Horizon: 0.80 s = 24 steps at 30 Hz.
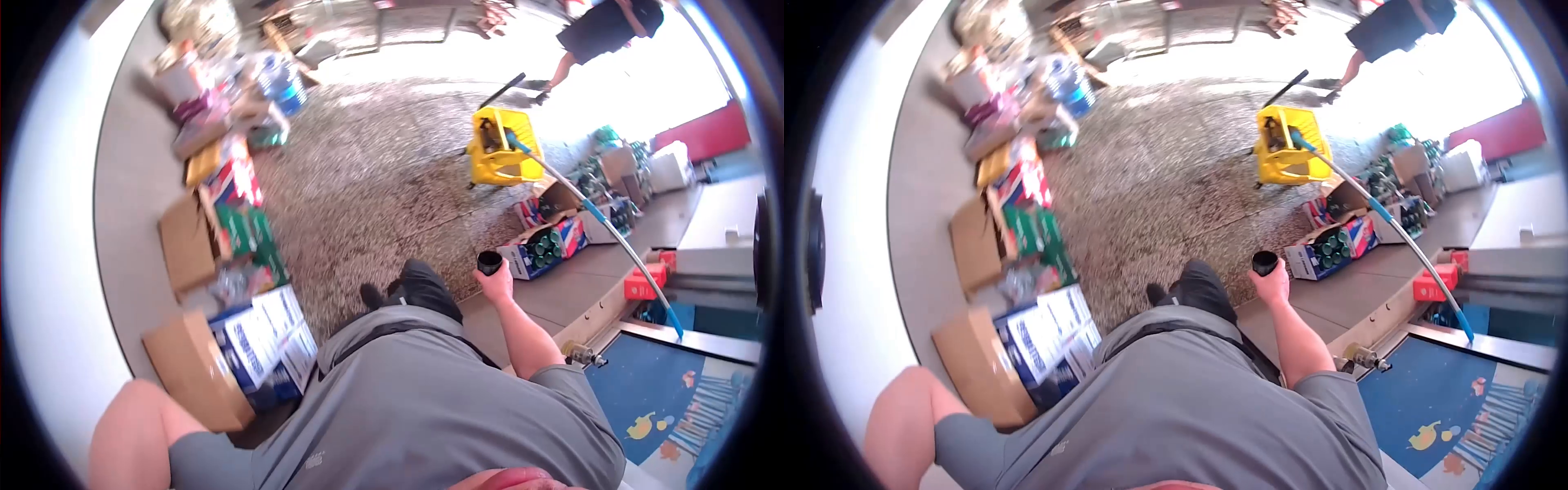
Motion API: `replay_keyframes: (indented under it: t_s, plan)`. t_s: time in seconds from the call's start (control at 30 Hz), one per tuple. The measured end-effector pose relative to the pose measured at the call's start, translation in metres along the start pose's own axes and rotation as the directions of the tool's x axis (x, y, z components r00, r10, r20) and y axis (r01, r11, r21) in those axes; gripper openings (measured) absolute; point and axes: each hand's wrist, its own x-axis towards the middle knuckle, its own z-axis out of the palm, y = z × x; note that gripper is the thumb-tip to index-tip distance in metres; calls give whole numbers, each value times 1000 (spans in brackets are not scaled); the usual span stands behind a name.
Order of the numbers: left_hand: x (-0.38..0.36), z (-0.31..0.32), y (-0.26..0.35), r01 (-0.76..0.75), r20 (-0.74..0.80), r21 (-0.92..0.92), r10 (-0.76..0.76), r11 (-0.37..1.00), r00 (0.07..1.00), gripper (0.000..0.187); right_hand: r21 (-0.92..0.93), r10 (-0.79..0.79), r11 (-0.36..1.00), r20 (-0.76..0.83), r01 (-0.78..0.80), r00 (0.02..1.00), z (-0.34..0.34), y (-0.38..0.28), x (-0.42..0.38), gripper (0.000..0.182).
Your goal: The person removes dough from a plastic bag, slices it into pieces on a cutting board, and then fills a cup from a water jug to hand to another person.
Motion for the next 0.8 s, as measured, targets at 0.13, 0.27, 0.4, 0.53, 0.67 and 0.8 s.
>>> replay_keyframes:
  t_s: [0.13,0.27,0.4,0.53,0.67,0.8]
  plan:
    - [-17,82,-82,-41,29,-32,42,999,999,29,64,242,969,-52,-239,969,19,-11,45,79]
    - [-29,143,-151,-32,84,18,30,999,996,29,-89,340,938,58,-334,939,50,-39,120,80]
    - [-22,180,-224,43,196,87,-60,995,979,28,-86,164,984,89,-156,983,64,-121,242,79]
    - [-23,194,-279,103,262,197,-153,975,953,28,-128,-117,983,120,132,986,56,-267,379,75]
    - [-44,199,-335,138,297,299,-229,944,927,28,-62,-243,967,67,247,968,84,-396,496,74]
    - [-92,191,-405,255,300,400,-389,880,871,28,31,-367,929,-34,368,930,118,-519,523,74]
